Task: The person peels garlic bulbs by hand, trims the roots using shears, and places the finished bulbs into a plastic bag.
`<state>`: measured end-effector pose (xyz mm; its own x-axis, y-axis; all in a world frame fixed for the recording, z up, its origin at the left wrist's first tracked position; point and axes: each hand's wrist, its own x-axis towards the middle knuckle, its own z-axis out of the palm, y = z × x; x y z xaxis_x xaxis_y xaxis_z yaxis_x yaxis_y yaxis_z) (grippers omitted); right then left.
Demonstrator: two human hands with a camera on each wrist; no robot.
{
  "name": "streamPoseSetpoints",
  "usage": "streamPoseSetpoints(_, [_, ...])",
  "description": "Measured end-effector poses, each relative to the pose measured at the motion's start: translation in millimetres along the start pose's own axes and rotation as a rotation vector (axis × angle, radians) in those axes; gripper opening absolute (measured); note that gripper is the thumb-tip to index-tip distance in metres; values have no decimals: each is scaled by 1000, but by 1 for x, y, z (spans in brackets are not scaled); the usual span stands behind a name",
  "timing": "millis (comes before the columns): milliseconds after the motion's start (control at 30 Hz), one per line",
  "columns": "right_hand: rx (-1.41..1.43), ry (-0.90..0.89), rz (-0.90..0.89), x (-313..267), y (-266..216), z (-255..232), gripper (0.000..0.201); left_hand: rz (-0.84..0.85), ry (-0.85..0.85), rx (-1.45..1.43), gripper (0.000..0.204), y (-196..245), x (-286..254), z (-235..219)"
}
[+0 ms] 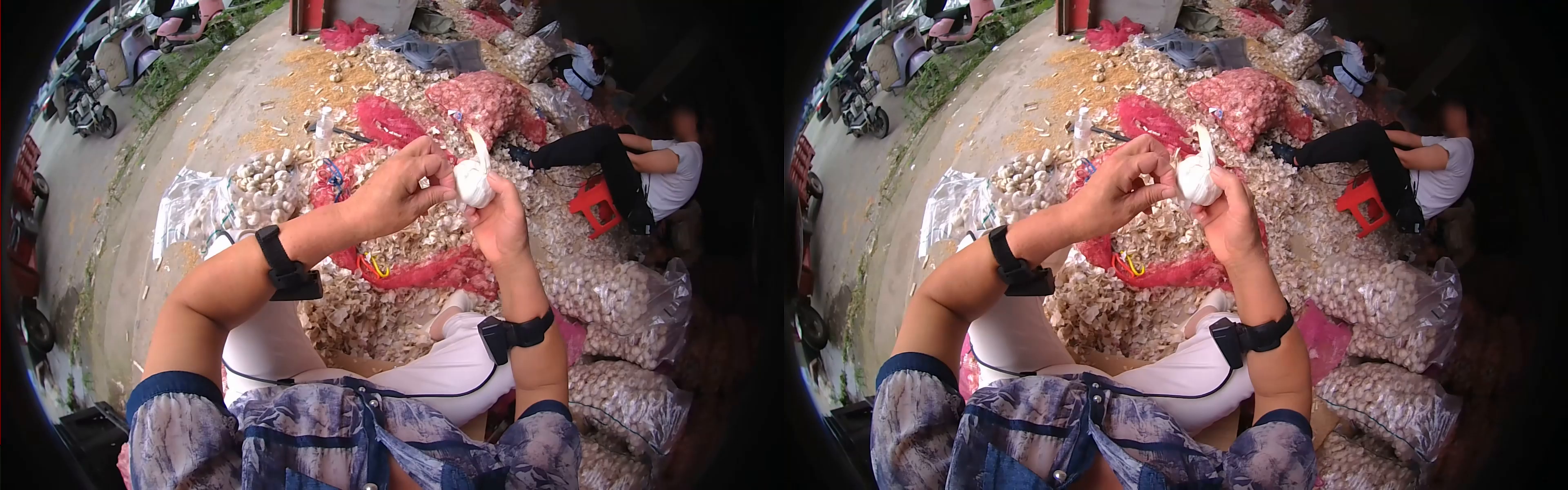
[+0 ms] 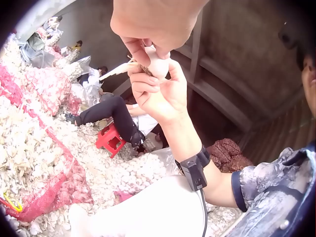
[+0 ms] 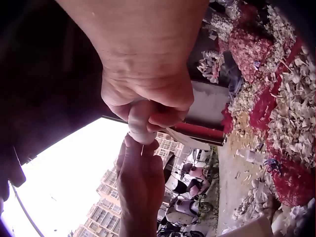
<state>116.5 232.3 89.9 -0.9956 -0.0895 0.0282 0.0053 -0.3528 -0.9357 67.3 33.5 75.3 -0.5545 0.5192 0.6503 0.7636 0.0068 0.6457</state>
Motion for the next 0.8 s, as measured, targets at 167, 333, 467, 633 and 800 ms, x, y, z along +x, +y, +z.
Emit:
streamPoseSetpoints(167, [111,7,-127,6,-2,-12,34,-90,-162,94,17,-16,-6,-3])
streamPoseSetpoints(333, [-36,-26,-138,0,-2,-5,42,-331,-16,-204,51,-2,0,2])
streamPoseSetpoints(467, [-119,-20,-165,0,6,3,47,-415,-100,-214,57,3,3,8])
streamPoseSetpoints(633, [-114,-40,-148,-1,6,3,50,-511,-124,-519,42,5,3,7])
streamPoseSetpoints(800, [-99,-90,-120,1,7,-3,50,-625,-106,-603,32,2,3,5])
